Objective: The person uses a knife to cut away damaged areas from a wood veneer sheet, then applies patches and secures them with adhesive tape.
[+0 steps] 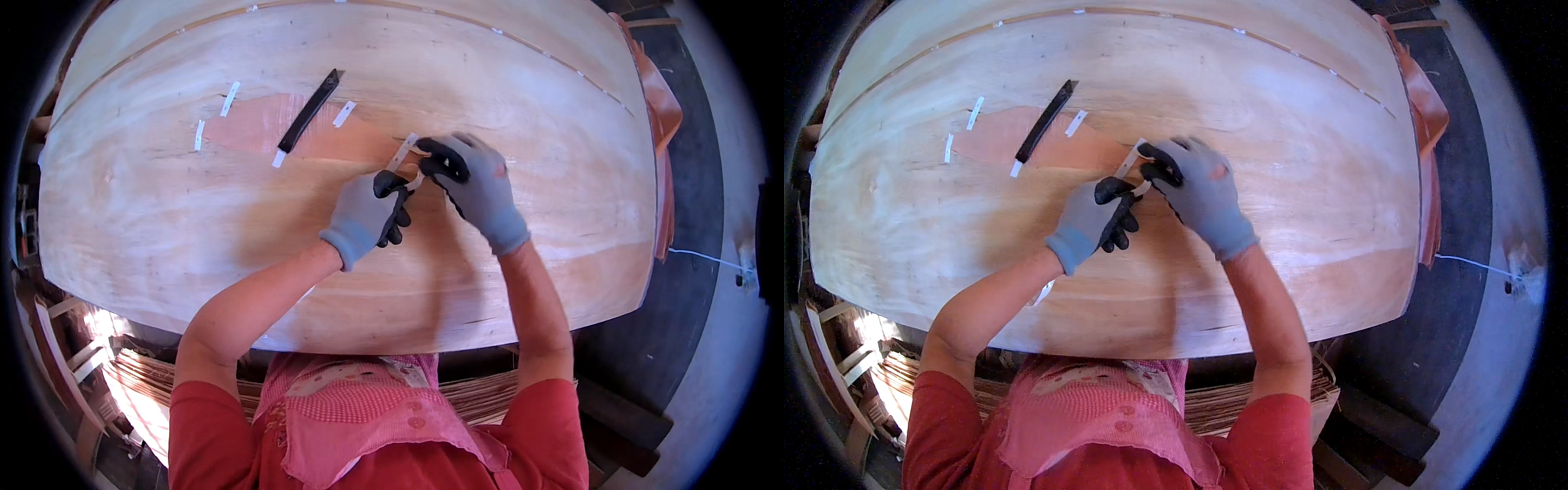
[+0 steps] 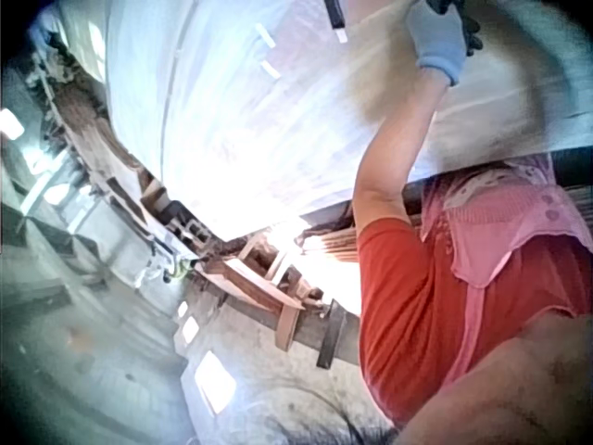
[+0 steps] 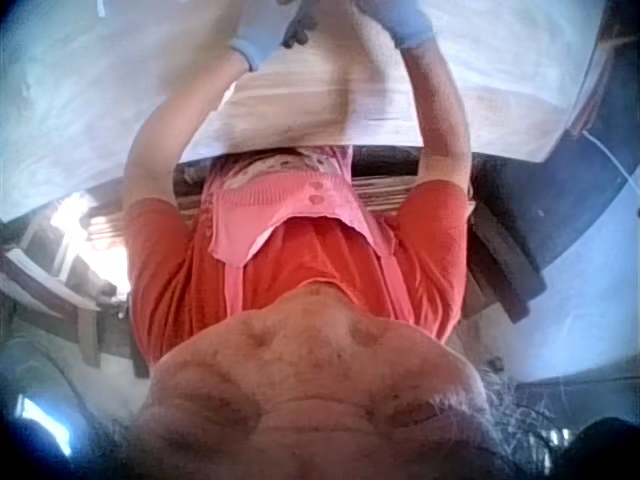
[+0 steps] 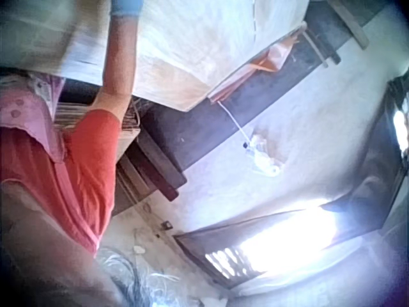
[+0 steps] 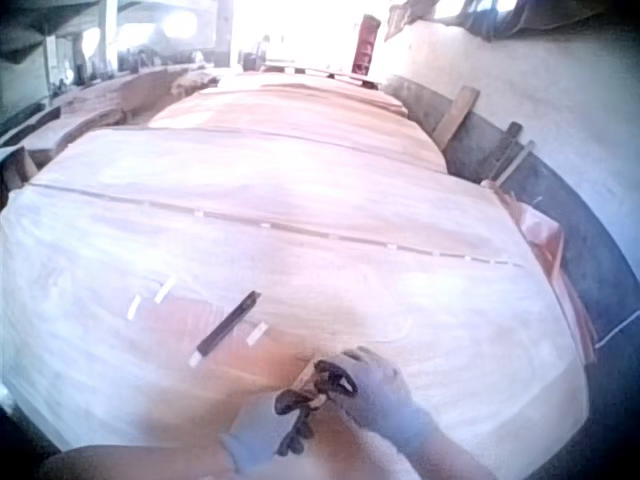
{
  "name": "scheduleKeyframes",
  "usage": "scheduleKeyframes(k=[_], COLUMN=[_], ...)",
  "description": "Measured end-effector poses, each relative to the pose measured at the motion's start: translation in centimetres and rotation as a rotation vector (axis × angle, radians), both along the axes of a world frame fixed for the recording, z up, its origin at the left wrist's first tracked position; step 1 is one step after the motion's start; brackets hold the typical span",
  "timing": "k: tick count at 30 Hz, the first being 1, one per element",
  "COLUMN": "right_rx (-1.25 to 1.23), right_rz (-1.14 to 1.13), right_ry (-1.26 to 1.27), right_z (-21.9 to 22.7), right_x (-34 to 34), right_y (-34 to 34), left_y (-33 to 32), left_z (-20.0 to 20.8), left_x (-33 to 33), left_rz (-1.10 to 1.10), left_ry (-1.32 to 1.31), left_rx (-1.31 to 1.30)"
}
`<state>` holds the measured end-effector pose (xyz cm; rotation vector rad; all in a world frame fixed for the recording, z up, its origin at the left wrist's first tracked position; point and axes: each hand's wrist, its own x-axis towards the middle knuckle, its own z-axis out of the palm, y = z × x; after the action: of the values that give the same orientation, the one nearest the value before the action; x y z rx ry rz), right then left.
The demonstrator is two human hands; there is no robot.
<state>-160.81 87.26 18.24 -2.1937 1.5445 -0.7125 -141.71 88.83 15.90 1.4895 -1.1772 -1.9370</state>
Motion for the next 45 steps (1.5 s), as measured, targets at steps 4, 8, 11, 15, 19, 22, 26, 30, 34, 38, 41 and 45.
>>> scheduleKeyframes(k=[4, 8, 11, 15, 19, 22, 26, 30, 34, 38, 41, 45], right_rx=[0.254, 0.447, 0.487, 0.463, 0.242, 0.198, -0.082, -0.111, -0.09, -0.088, -0.082, -0.099], right_rz=[0.14, 0.218, 0.281, 0.288, 0.256, -0.096, -0.398, -0.228, -0.26, -0.272, -0.261, -0.269], right_ry=[0.157, 0.24, 0.23, 0.407, 0.161, -0.346, 0.045, 0.286, 0.369, 0.419, 0.421, 0.421], right_z=[0.1, -0.6, -1.1, -1.5, -1.4, -0.6, -0.9, -3.5, -5.1, -5.1, -4.8, -5.0], right_x=[0.4, 1.6, 2.2, 2.3, 0.7, -2.0, -3.2, -1.2, -0.2, 0.1, 0.1, 0.3], right_y=[-4.1, -6.0, -6.5, -6.6, -5.2, -3.1, 2.3, 6.0, 6.5, 6.3, 6.2, 6.3], left_y=[0.1, 0.6, 1.7, 3.3, 2.2, 0.6, -0.4, -0.9, -1.6, -1.9, -1.7, -1.8], left_z=[-0.4, -1.3, -1.5, -1.0, -1.1, -1.2, -0.7, -0.4, -0.9, -1.2, -0.9, -0.4], left_x=[0.1, 0.1, -1.0, -3.9, -2.9, -0.1, 1.1, 1.3, 2.0, 3.5, 4.7, 6.7], left_rz=[-0.034, -0.127, -0.269, -0.545, -0.235, -0.038, 0.03, 0.042, 0.077, 0.12, 0.122, 0.248], left_ry=[-0.03, -0.177, -0.502, -0.646, -0.389, 0.112, 0.319, 0.405, 0.46, 0.573, 0.648, 0.814], left_rx=[-0.051, -0.27, -0.7, -0.908, -0.645, 0.035, 0.208, 0.265, 0.307, 0.338, 0.29, 0.263])
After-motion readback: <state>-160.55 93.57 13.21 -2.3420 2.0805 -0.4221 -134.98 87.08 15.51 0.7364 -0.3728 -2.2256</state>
